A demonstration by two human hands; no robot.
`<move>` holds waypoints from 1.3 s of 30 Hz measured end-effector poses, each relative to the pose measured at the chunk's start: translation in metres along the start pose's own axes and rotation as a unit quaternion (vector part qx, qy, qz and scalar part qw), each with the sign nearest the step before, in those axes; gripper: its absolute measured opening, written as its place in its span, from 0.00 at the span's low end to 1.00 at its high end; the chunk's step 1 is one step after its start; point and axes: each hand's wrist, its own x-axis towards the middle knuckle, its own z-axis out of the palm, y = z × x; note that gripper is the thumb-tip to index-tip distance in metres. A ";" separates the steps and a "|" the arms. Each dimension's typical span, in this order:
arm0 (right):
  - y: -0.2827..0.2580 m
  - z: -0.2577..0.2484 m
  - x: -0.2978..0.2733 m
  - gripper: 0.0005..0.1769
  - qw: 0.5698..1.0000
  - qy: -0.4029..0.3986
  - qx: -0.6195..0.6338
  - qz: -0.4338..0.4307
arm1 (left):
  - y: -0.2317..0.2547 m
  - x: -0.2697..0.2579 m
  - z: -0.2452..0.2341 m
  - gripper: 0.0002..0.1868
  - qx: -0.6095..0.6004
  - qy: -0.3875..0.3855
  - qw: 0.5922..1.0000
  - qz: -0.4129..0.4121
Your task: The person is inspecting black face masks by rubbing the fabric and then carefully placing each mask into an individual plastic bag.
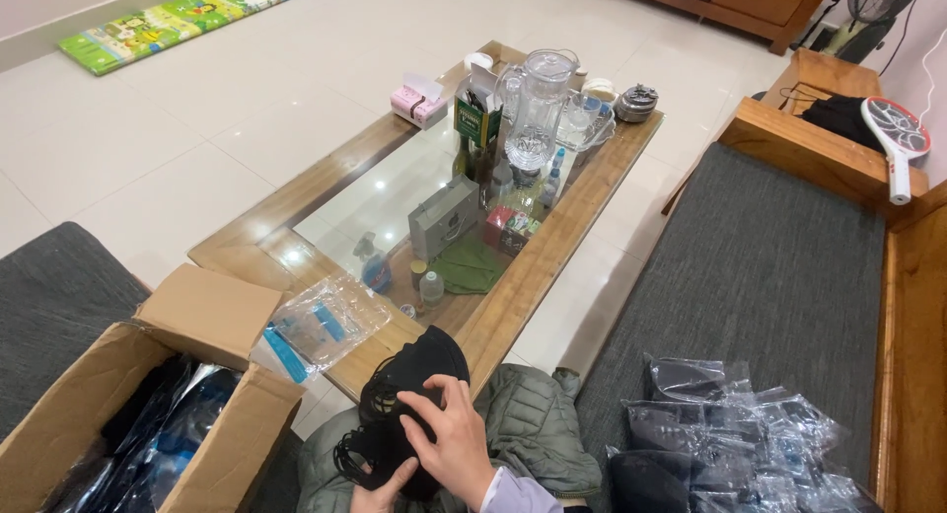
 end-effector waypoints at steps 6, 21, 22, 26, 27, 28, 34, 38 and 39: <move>-0.019 -0.005 0.000 0.06 0.999 0.016 0.008 -0.041 | -0.021 0.007 -0.015 0.31 0.036 0.009 0.999 0.026; 0.002 0.020 -0.029 0.10 0.998 -0.034 0.061 -0.002 | -0.007 0.005 -0.008 0.27 -0.126 0.122 0.984 -0.017; 0.001 0.019 -0.028 0.10 0.998 -0.035 0.061 -0.002 | 0.008 -0.001 0.003 0.27 -0.125 0.123 0.984 -0.018; -0.003 0.011 -0.022 0.09 0.990 -0.011 0.105 0.096 | 0.038 -0.013 0.028 0.35 -0.171 0.127 0.974 -0.073; -0.004 0.009 -0.019 0.09 0.985 -0.003 0.132 0.113 | 0.039 -0.013 0.028 0.34 -0.171 0.131 0.973 -0.082; -0.003 0.007 -0.016 0.09 0.984 -0.005 0.134 0.116 | 0.038 -0.014 0.025 0.34 -0.170 0.135 0.973 -0.084; 0.035 0.018 -0.019 0.06 0.873 -0.032 0.424 0.237 | -0.012 0.001 -0.050 0.24 -0.263 0.037 0.954 -0.136; 0.067 0.034 -0.020 0.12 0.834 0.027 0.436 0.338 | -0.030 0.004 -0.077 0.20 -0.413 -0.039 0.908 -0.058; 0.080 0.042 -0.023 0.15 0.821 0.045 0.422 0.381 | -0.031 0.004 -0.079 0.20 -0.415 -0.024 0.907 -0.070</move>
